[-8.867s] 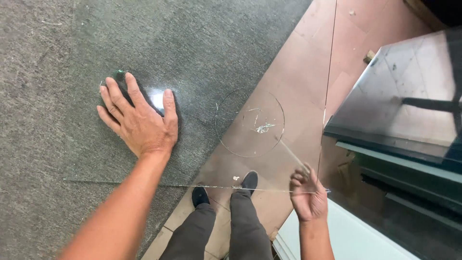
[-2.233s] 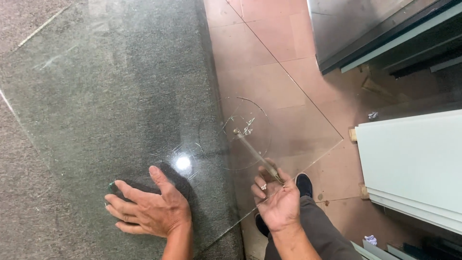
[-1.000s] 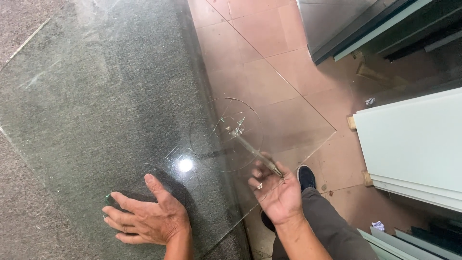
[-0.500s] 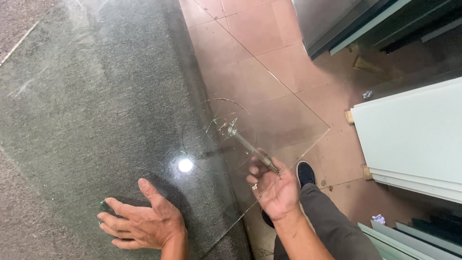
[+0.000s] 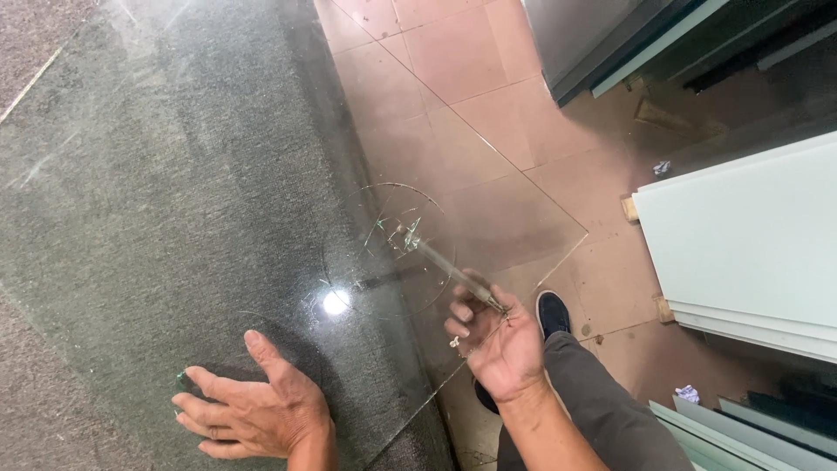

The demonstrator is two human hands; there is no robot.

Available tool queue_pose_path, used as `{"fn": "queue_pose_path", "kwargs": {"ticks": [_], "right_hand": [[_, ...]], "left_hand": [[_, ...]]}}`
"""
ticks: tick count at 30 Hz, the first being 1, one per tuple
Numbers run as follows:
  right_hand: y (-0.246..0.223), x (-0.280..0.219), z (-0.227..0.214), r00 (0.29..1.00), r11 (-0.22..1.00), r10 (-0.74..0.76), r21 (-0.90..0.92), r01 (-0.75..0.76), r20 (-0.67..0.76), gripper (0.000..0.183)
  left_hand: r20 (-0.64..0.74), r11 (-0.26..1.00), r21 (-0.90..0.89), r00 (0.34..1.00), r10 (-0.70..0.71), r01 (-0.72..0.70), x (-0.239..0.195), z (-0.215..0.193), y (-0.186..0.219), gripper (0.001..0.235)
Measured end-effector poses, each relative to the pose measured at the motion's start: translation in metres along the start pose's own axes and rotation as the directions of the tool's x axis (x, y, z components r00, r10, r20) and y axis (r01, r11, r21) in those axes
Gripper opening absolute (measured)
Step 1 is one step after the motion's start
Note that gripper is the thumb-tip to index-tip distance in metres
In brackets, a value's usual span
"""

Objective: The person uses a glass cutter to score and break a large sheet of glass laid on a workbench. They repeatedly score along a circular outline and tap the glass to propagate the break, gradually enlarging the circular cutout. The person holds the sheet steady with one hand while operating the cutter with the other.

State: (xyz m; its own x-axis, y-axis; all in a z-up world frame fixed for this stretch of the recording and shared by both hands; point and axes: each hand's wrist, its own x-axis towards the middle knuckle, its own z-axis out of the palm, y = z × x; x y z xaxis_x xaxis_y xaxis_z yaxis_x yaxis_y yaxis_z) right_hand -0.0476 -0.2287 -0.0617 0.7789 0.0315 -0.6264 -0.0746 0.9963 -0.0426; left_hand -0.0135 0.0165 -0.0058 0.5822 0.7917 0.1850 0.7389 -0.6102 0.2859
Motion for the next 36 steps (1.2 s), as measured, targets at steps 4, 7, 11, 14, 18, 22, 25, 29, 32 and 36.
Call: {"fn": "queue_pose_path", "kwargs": {"ticks": [4,7,11,14,18,22,25,29,32,36], "right_hand": [[-0.001,-0.001,-0.002,0.999,1.000,0.023,0.003,-0.023,-0.039,0.044],[-0.003,0.003,-0.001,0.999,0.999,0.037,0.034,-0.036,-0.011,0.044],[-0.003,0.003,-0.006,0.999,0.999,0.029,0.033,-0.030,0.028,0.044],[-0.005,0.002,0.001,0.994,1.000,0.003,-0.023,-0.005,-0.113,0.042],[-0.006,0.001,0.005,0.999,1.000,0.012,0.013,-0.012,-0.046,0.039],[-0.008,0.001,0.004,0.997,1.000,0.004,0.001,-0.004,-0.075,0.040],[-0.010,0.004,0.002,0.997,1.000,0.008,-0.005,-0.008,-0.081,0.041],[-0.010,0.000,0.006,0.996,0.998,0.009,-0.059,-0.014,-0.089,0.040],[-0.011,0.002,0.000,0.994,0.997,0.017,-0.075,-0.025,-0.104,0.042],[-0.012,0.002,0.001,0.999,0.995,0.044,-0.088,-0.046,-0.028,0.043]], "left_hand": [[0.020,1.000,0.004,1.000,-0.014,0.014,0.000,-0.002,0.000,0.104],[0.014,1.000,-0.002,1.000,-0.022,0.022,0.001,0.000,0.003,0.103],[0.029,1.000,-0.010,1.000,-0.011,0.012,0.000,-0.006,0.004,0.104],[0.017,1.000,-0.002,1.000,-0.011,0.012,-0.001,-0.002,0.002,0.102],[0.032,1.000,-0.015,0.999,-0.019,0.019,0.001,-0.003,0.002,0.103],[0.024,1.000,-0.007,1.000,-0.018,0.018,0.001,-0.002,0.000,0.101],[0.015,1.000,-0.009,1.000,-0.020,0.021,0.002,0.002,0.001,0.099],[0.021,1.000,0.003,1.000,-0.014,0.014,0.001,-0.001,0.000,0.101],[0.012,1.000,0.006,1.000,-0.016,0.016,0.001,0.001,0.000,0.101],[-0.015,1.000,0.018,1.000,-0.004,0.004,0.002,0.004,-0.002,0.099]]}}
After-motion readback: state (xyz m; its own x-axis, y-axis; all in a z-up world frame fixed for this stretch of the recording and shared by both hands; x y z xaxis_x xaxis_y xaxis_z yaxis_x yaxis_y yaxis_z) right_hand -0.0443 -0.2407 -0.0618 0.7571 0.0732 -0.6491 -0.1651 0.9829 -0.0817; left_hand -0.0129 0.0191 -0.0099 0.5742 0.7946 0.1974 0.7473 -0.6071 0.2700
